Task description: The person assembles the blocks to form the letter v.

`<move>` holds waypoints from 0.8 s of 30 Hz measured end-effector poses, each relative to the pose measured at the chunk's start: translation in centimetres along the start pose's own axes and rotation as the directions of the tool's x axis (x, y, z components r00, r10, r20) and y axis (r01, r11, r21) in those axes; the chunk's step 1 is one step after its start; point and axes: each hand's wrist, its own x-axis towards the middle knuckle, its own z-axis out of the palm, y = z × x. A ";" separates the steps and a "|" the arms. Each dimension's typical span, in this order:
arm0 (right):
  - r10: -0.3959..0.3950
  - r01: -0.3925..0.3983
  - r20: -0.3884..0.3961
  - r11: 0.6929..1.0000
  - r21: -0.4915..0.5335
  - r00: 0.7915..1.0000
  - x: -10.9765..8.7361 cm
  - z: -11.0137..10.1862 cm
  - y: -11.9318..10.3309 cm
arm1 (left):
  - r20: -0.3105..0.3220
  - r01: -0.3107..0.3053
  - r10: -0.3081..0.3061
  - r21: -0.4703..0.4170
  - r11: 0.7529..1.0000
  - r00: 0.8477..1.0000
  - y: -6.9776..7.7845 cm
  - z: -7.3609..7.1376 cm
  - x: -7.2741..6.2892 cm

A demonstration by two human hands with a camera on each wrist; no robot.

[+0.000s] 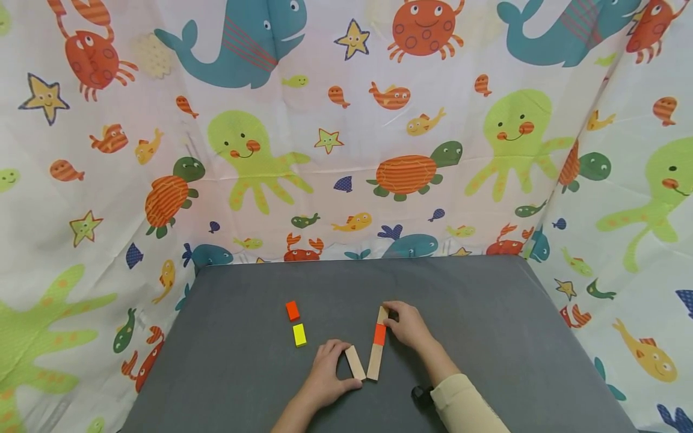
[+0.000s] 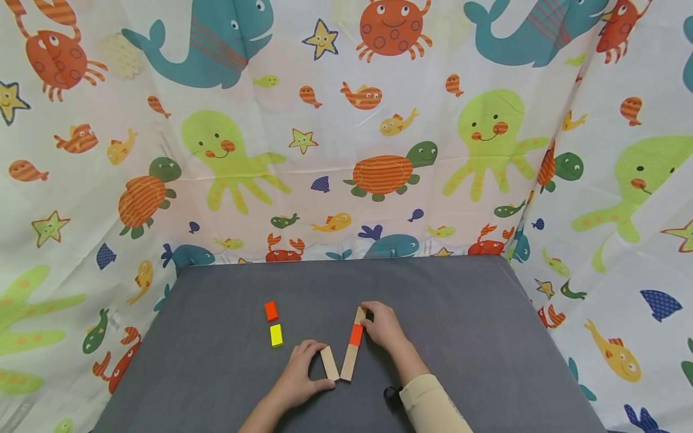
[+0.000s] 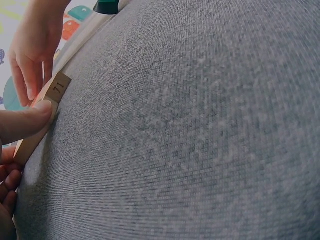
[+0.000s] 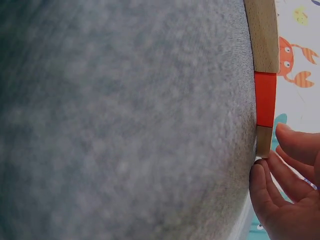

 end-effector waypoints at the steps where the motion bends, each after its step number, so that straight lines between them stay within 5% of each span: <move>1: 0.003 -0.003 0.004 1.000 0.006 1.000 0.0 0.0 0.0 | -0.002 0.001 -0.001 -0.003 1.000 1.000 0.0 0.0 0.0; 15: -0.057 0.058 -0.047 0.998 0.027 0.997 -0.5 -0.2 0.0 | -0.001 -0.001 0.000 -0.013 1.000 1.000 -0.4 0.2 0.3; 24: -0.028 0.028 -0.012 0.999 0.031 1.000 -1.5 -0.4 -0.1 | 0.003 -0.012 0.012 0.016 1.000 1.000 -0.4 0.3 0.2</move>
